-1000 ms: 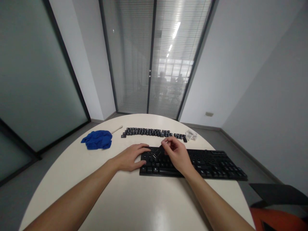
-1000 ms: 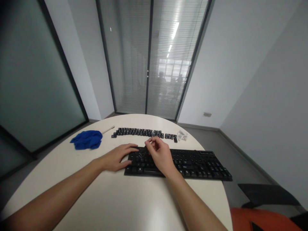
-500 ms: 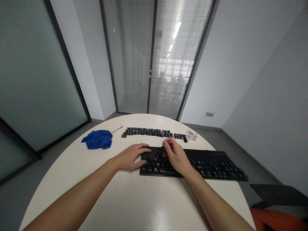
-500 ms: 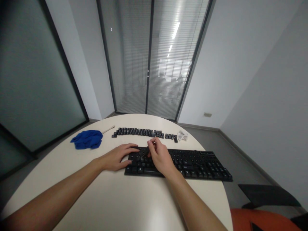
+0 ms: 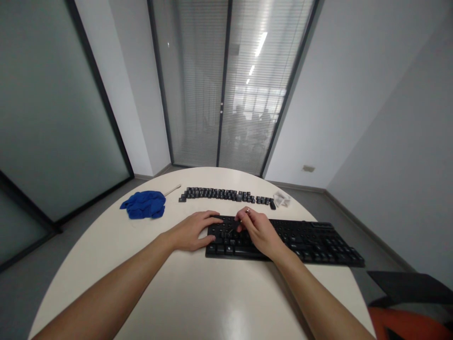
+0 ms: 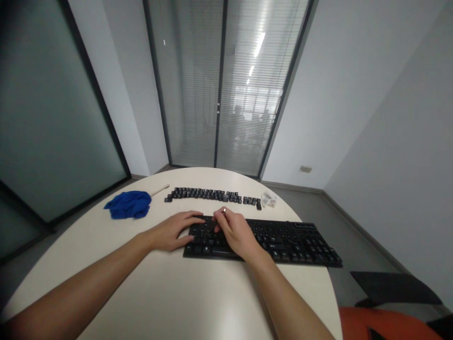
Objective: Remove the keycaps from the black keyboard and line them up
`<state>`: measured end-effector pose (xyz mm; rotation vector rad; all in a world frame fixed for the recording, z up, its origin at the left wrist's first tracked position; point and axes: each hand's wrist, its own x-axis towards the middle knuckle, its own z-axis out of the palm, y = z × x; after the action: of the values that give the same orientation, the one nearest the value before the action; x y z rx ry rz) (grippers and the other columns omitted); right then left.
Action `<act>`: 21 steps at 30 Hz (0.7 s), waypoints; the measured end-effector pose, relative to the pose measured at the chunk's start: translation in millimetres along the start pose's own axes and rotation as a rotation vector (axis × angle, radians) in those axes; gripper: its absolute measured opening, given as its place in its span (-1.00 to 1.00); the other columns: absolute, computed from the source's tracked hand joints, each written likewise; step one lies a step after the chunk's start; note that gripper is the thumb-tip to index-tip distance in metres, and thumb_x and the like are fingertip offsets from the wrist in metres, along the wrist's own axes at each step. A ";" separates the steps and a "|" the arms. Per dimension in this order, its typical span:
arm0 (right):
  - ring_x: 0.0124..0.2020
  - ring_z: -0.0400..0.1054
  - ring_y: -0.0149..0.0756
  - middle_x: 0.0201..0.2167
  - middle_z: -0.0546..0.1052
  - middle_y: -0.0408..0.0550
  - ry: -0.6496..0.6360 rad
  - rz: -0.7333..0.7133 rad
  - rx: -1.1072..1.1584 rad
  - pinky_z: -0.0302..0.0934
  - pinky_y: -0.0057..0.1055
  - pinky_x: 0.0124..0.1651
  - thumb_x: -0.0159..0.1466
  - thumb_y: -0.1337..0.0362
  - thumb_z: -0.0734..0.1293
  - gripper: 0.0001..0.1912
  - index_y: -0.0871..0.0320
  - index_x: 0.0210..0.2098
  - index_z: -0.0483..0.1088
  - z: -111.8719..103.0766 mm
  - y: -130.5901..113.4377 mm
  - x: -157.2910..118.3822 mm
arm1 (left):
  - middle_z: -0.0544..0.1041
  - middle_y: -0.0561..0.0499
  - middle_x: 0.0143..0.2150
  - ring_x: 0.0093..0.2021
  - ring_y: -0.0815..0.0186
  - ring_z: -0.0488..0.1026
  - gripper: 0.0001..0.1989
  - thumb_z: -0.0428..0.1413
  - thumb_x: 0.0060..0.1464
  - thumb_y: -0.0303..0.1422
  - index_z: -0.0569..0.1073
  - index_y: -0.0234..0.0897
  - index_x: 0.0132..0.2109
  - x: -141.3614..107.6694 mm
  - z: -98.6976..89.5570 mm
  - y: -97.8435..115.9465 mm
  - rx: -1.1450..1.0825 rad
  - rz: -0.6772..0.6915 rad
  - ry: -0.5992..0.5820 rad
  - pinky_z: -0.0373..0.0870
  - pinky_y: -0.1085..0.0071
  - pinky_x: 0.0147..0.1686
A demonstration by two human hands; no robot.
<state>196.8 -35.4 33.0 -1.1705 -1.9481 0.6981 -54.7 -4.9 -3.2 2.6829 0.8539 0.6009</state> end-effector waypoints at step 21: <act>-0.43 0.39 -0.34 -0.51 0.48 -0.17 -0.032 -0.096 -0.106 0.16 -0.46 -0.29 0.43 0.11 0.13 -0.65 0.12 -0.36 0.41 17.6 -5.8 -1.6 | 0.26 -0.11 0.31 0.25 0.02 0.26 -0.44 0.14 0.13 -0.26 0.27 -0.08 0.27 0.6 3.2 -3.4 -0.019 0.005 0.007 0.19 0.04 0.23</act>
<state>180.1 -40.7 26.7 -1.1264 -2.0751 0.5723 -54.5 -2.2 -7.0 2.6683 0.8386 0.6166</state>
